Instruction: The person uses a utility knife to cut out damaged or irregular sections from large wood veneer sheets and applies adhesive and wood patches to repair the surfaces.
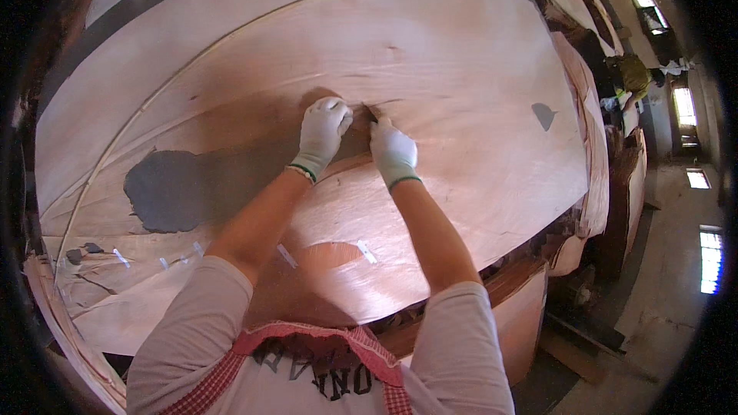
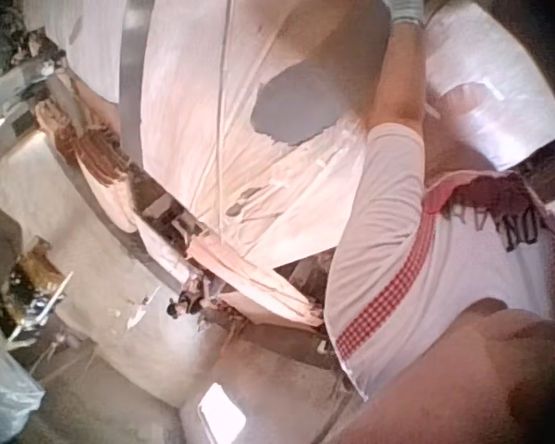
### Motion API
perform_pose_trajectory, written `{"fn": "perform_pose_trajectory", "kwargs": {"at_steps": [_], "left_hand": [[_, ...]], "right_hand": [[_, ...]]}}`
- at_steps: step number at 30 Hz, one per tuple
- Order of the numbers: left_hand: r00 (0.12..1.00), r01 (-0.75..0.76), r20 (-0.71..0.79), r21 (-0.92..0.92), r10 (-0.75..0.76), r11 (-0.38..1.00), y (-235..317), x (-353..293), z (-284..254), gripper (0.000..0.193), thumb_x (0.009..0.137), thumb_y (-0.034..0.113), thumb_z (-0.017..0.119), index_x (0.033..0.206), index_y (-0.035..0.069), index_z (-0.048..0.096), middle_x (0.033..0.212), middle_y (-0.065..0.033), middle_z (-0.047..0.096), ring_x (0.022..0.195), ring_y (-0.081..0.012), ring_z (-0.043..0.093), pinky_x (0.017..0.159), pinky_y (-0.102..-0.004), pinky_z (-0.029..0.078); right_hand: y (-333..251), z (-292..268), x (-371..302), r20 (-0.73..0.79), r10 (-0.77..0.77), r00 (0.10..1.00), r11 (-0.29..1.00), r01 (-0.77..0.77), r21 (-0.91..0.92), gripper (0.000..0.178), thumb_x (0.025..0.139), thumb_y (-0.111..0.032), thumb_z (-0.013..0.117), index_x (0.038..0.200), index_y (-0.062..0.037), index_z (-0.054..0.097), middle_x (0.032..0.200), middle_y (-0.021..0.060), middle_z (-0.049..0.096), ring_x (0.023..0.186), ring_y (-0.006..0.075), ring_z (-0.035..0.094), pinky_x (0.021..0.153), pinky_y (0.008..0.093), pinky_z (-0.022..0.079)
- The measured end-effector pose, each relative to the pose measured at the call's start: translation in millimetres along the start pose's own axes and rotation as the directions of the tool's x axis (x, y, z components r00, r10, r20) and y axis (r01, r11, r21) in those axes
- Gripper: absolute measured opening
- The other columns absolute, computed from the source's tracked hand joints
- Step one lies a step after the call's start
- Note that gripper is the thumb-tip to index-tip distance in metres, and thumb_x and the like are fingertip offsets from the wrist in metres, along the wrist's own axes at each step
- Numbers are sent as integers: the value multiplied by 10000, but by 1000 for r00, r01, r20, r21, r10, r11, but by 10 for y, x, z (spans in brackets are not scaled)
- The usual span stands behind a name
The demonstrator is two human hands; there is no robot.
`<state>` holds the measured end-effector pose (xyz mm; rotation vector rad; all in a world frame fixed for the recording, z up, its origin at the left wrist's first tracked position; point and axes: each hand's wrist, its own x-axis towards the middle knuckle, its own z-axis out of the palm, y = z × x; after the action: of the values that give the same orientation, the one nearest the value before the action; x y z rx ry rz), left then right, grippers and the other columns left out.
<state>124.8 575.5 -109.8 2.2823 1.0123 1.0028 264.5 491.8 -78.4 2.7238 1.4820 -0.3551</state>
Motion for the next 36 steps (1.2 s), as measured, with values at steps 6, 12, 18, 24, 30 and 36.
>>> {"fn": "perform_pose_trajectory", "kwargs": {"at_steps": [6, 12, 18, 24, 30, 36], "left_hand": [[999, 33, 25, -54, -32, 998, -68, -29, 59, 99, 774, 149, 687, 830, 87, 634, 935, -70, 639, 935, -299, 604, 823, -443, 478], [975, -200, 120, 129, 185, 971, -47, -11, -145, 140, 788, 196, 682, 868, 90, 640, 1002, -71, 652, 1094, -279, 567, 973, -417, 447], [948, -319, 38, 141, 317, 937, 346, -210, -198, 97, 851, 183, 637, 881, 100, 599, 990, -81, 647, 1023, -276, 590, 999, -439, 437], [944, -259, 57, -476, 324, 840, 1428, -760, -1154, 107, 850, 115, 656, 940, 94, 601, 968, -78, 652, 935, -263, 620, 854, -408, 482], [835, -518, -322, -734, 447, 439, 2384, -917, -2197, 192, 839, 68, 681, 1020, 47, 619, 987, -84, 689, 962, -234, 667, 886, -392, 526], [998, 6, 33, -896, 54, 443, 2226, -1239, -2896, 36, 930, 12, 562, 949, 39, 576, 982, -86, 659, 782, -103, 623, 676, -262, 505]], "right_hand": [[705, -96, -799, 66, 6, 998, 1000, -4, -28, 360, 998, -416, 417, 993, -70, 516, 813, 241, 663, 763, 461, 636, 678, 565, 492], [715, 221, -1497, -237, 222, 946, 775, -24, 632, 304, 1014, -309, 459, 892, -42, 538, 628, 121, 549, 536, 255, 558, 506, 379, 430], [682, 539, -2438, -49, 320, 946, 590, -158, 792, 313, 1015, -333, 461, 925, -46, 549, 630, 31, 515, 510, 119, 495, 458, 292, 417], [640, 387, -2649, 196, 390, 900, 183, -285, 941, 262, 1014, -314, 456, 938, -73, 526, 661, -5, 489, 502, 78, 454, 436, 248, 393], [518, 397, -2615, 159, 321, 934, 151, -216, 965, 255, 1013, -297, 462, 1024, -54, 537, 722, 15, 534, 527, 83, 475, 447, 249, 409], [241, 343, -2625, 48, 174, 984, 183, -80, 980, 274, 1018, -278, 460, 1106, -33, 544, 764, 35, 567, 550, 82, 492, 459, 248, 417]]}}
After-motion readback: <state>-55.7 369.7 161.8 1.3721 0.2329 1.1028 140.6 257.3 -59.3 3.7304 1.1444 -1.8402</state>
